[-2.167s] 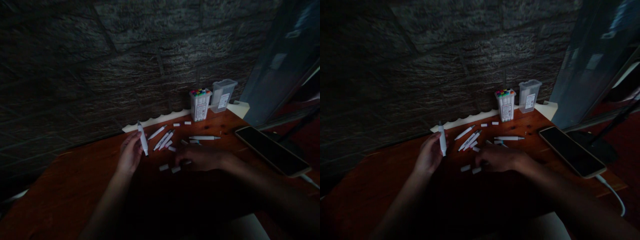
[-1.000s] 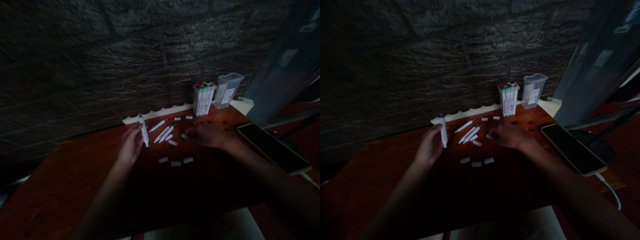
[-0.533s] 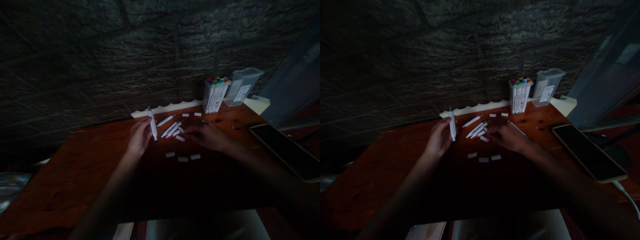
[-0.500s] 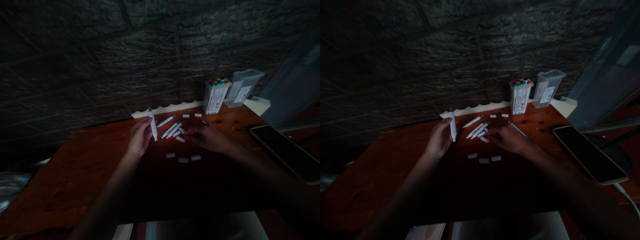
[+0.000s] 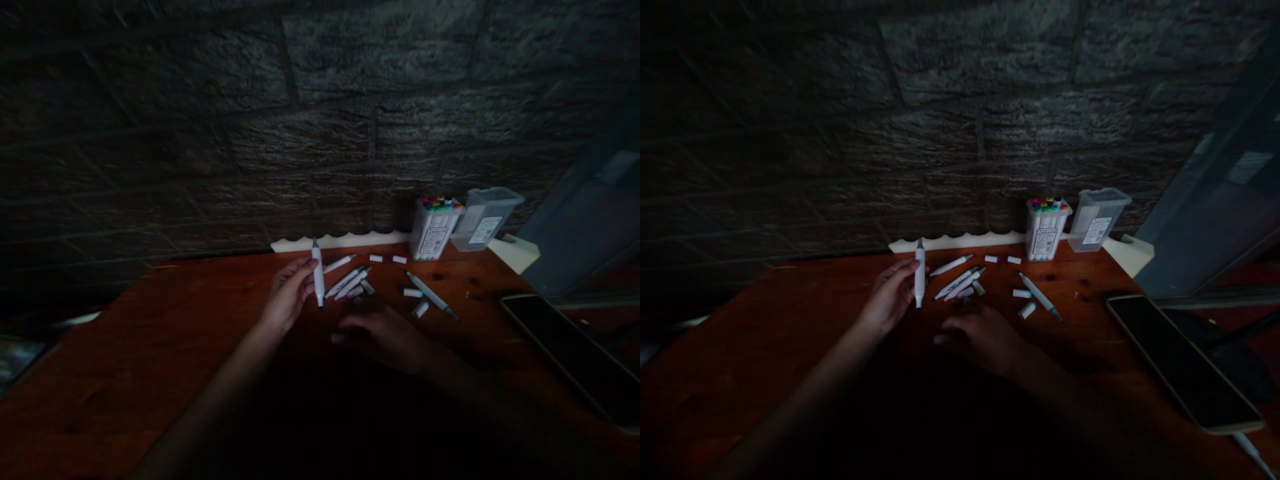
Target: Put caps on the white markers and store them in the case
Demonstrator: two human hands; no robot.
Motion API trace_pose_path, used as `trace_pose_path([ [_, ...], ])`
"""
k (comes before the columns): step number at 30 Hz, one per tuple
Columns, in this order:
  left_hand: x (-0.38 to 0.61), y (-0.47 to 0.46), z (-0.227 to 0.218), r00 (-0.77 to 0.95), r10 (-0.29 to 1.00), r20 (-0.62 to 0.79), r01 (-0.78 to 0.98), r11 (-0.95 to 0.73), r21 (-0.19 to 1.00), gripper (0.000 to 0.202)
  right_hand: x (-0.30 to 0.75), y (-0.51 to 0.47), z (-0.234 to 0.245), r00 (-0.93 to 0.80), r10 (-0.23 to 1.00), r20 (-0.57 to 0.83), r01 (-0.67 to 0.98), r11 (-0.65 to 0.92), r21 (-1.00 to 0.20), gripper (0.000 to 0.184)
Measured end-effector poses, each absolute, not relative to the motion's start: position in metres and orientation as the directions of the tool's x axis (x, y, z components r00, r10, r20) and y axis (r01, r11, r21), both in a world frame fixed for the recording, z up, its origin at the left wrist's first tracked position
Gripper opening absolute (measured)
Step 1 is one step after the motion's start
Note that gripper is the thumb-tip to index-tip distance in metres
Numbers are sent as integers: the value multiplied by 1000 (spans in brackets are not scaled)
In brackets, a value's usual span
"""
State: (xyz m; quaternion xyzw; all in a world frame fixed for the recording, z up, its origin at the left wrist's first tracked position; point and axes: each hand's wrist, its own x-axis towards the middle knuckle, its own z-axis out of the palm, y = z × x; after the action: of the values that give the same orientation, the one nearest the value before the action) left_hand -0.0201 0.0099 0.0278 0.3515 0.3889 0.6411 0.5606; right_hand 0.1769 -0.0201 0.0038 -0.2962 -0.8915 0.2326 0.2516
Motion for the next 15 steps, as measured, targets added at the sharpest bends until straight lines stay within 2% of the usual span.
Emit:
trace_pose_path([
  [4, -22, 11, 27, -125, 992, 26, -461, -82, 884, 22, 184, -20, 5, -645, 702, 303, 360, 629, -689, 25],
  [7, -24, 11, 28, -122, 992, 29, -465, -82, 881, 21, 189, -22, 12, -613, 725, 314, 258, 559, -788, 31],
  [10, -25, 11, 29, -146, 989, 30, -469, -96, 878, 20, 192, -25, 19, -593, 730, 341, 187, 536, -823, 26],
  [15, -24, 10, 31, -169, 986, 13, -469, -92, 878, 20, 193, -27, 24, -568, 749, 341, 213, 534, -818, 23],
])
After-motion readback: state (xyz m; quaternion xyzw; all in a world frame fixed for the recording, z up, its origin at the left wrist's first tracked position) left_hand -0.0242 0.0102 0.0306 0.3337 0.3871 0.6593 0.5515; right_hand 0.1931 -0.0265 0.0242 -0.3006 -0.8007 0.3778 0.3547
